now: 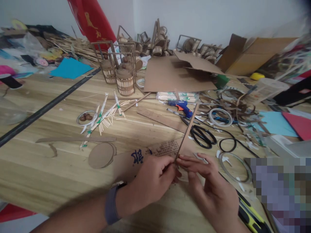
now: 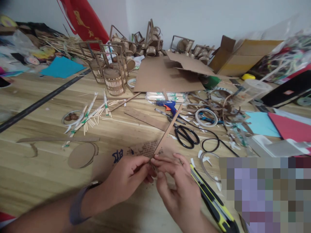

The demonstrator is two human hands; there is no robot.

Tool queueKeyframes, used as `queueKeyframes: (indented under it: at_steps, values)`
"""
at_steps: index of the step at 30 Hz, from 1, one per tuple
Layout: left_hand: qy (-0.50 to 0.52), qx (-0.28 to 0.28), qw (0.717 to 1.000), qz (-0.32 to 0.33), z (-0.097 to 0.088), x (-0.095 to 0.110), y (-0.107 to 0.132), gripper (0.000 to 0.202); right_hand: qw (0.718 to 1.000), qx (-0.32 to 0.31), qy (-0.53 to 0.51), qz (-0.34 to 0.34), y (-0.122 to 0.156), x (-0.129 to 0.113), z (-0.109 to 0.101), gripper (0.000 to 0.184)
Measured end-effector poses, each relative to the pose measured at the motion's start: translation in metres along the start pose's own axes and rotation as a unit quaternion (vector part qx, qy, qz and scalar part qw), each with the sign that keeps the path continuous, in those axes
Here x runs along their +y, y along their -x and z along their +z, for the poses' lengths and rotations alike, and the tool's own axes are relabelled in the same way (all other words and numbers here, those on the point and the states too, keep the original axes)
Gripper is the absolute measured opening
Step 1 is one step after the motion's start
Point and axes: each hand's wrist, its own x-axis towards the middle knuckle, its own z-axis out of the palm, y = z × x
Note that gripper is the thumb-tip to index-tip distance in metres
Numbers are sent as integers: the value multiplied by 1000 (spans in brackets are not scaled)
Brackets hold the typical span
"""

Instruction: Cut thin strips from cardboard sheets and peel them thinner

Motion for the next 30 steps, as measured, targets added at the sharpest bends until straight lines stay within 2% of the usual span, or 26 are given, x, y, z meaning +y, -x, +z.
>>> queueKeyframes:
  at_steps: [3,5,11,15,18,22,27,30]
  values:
    - [-9,-15,1000,15,-2,0,0,29,998,12,-44,48,0,1,-2,12]
    - [1,-22,1000,17,-2,0,-2,28,998,15,-47,49,0,1,-3,11]
    - [98,-48,994,-19,-2,-2,-5,33,1000,-3,-13,-22,-1,1,-2,10]
    - [59,-24,998,-2,0,0,-3,34,997,-7,45,-67,-4,3,-2,13]
    - [65,-27,998,3,1,1,-1,32,994,-8,70,-82,-4,4,-4,12]
    - [90,-40,995,-1,3,1,0,33,995,-2,71,-64,-3,2,-4,15]
    - [56,-52,997,6,1,-1,1,29,999,31,16,-15,-1,1,-4,17]
    - [78,-65,995,-8,0,-2,1,29,999,29,23,-26,-1,0,-5,17]
